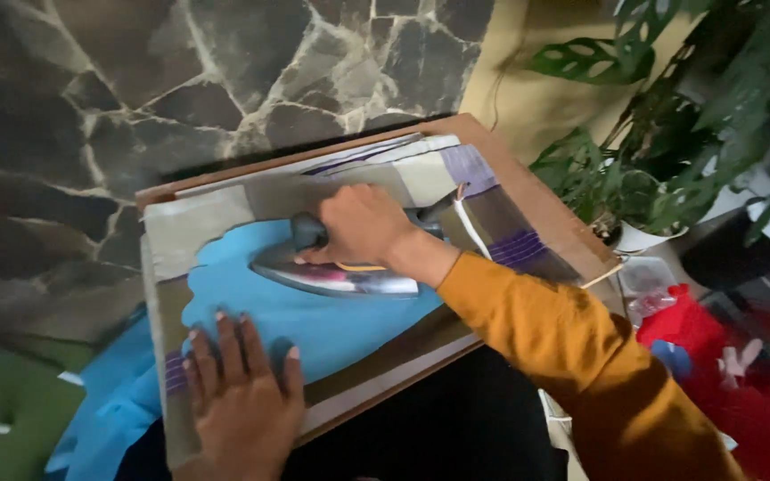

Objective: The person is ironing several blue, petal-shaped fabric pieces on a small portable ironing board.

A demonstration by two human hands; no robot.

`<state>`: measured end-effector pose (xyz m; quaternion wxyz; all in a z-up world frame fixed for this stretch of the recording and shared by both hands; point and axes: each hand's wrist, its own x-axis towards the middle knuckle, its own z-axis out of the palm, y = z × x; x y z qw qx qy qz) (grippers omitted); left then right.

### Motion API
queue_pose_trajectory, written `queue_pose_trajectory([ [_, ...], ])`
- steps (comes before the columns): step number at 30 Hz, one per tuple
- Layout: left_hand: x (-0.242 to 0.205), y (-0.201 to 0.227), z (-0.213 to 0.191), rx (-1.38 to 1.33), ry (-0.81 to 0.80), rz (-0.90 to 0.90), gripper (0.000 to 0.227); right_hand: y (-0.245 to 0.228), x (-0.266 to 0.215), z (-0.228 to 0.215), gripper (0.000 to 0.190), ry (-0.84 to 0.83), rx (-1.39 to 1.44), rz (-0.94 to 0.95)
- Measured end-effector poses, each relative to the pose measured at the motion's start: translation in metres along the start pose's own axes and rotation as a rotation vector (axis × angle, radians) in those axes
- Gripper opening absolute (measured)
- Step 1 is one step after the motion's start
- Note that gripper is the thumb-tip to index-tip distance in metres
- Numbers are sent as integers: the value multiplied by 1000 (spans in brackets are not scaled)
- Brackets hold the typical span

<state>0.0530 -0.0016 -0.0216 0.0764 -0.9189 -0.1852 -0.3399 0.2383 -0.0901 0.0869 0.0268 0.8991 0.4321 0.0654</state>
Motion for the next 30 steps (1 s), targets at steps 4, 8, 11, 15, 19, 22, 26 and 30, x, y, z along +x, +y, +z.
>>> queue_pose_trajectory([
  [4, 1, 1, 0, 26, -53, -20, 59, 7, 17, -3, 61, 55, 2, 29],
  [8, -2, 0, 8, 133, 49, -15, 59, 4, 44, -4, 57, 62, 53, 118],
  [11, -8, -5, 24, 119, 67, -19, 61, 2, 49, -14, 60, -29, 116, 151],
  [15, -8, -6, 31, 118, 85, -14, 65, 7, 40, -8, 53, 9, 146, 126],
  [19, -3, -6, 21, 158, 124, 5, 62, 11, 9, -8, 55, -19, 120, 37],
  [22, 0, -3, 11, 154, 156, 18, 57, 21, -24, -8, 56, 31, 111, -85],
  [26, -3, -2, 8, 105, -195, -81, 66, 35, -62, -15, 45, -5, 86, -216],
  [30, -1, 0, -1, 34, -46, -68, 63, 47, -61, -6, 54, 62, -60, -166],
])
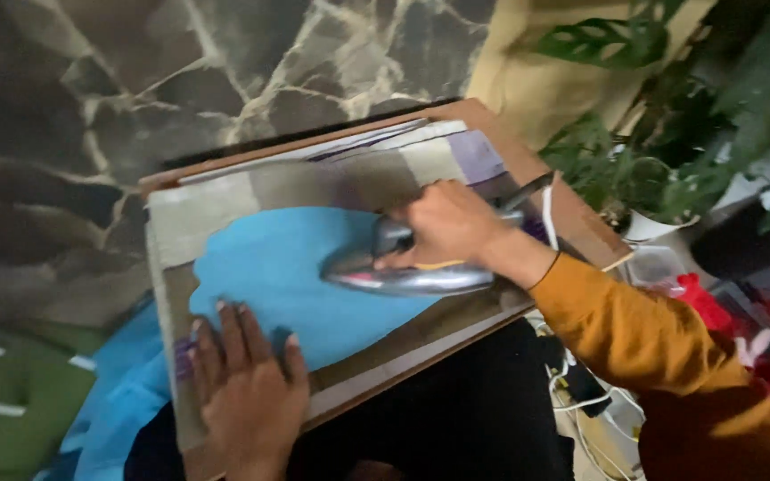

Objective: The person is ironing several blue, petal-shaped fabric pieces on a small portable ironing board.

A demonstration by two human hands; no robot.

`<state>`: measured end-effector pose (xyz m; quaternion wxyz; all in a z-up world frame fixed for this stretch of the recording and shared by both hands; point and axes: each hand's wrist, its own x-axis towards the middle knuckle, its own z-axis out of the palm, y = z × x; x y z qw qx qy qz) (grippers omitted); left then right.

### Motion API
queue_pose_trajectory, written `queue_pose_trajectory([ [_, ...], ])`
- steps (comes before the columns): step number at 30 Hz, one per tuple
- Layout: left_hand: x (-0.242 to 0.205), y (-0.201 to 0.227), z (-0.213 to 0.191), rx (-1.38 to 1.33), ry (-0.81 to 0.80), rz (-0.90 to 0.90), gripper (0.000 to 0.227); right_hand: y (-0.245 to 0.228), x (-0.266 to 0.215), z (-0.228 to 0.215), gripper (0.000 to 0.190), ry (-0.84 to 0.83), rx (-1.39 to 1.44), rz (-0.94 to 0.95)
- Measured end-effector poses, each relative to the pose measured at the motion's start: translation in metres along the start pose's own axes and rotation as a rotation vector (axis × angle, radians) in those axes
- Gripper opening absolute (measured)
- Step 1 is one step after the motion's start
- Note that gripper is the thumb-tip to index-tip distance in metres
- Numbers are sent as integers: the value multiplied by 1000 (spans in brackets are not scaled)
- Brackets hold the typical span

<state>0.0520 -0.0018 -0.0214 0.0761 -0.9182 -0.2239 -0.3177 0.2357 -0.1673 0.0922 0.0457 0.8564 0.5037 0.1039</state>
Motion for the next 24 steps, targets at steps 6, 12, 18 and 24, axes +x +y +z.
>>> queue_pose_trajectory([
  [6, 2, 1, -5, -51, -37, -1, 61, 6, 41, 14, 56, 23, -11, 90],
  [12, 2, -3, -1, -60, -22, 11, 57, -2, 50, 0, 68, -98, 13, 185],
  [18, 3, -6, -1, -194, -33, -49, 54, -19, 11, -34, 33, -355, 263, 112],
  [24, 5, -7, -3, -192, -15, -16, 53, -2, -27, -17, 29, -201, 413, -329],
])
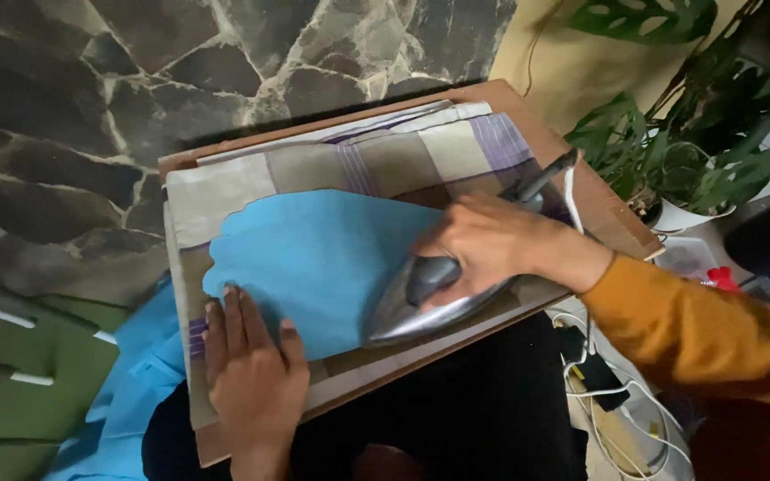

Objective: The person is ironing several blue, petal-shaped fabric pieces on a small portable ironing board.

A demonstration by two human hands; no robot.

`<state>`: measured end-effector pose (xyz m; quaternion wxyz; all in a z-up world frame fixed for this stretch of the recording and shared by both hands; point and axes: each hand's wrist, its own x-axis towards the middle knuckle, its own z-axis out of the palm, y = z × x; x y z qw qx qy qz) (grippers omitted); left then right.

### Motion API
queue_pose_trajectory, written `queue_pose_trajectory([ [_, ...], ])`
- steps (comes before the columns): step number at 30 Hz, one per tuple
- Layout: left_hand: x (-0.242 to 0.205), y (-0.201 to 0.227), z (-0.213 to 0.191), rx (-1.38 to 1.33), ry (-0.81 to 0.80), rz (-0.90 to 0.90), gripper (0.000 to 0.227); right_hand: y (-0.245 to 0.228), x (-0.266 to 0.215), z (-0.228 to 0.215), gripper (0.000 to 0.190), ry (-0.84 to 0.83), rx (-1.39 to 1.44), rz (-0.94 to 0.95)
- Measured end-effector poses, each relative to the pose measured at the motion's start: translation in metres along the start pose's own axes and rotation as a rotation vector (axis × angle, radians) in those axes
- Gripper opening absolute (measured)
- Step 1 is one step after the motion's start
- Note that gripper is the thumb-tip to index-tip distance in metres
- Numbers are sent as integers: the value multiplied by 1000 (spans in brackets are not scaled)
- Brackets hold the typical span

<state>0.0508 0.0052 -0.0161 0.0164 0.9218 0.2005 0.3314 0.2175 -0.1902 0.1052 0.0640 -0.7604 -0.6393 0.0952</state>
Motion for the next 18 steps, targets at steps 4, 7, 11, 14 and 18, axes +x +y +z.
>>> queue_pose_trajectory([
  [4, 0, 0, 0, -16, -47, -26, 54, 8, -6, -5, 42, -137, -162, 159],
  [7, -2, -1, 3, -14, -74, -42, 55, 17, -6, -6, 57, -116, -252, 358],
  [11, 1, 0, 0, -4, -61, -29, 55, 19, -5, -7, 43, -55, -169, 279],
  [14, 0, 0, 2, -46, -24, -31, 54, 8, -5, -4, 28, -103, -22, 131],
  [18, -1, 0, 1, -41, -84, -75, 55, 17, -2, 4, 30, -59, 118, 17],
])
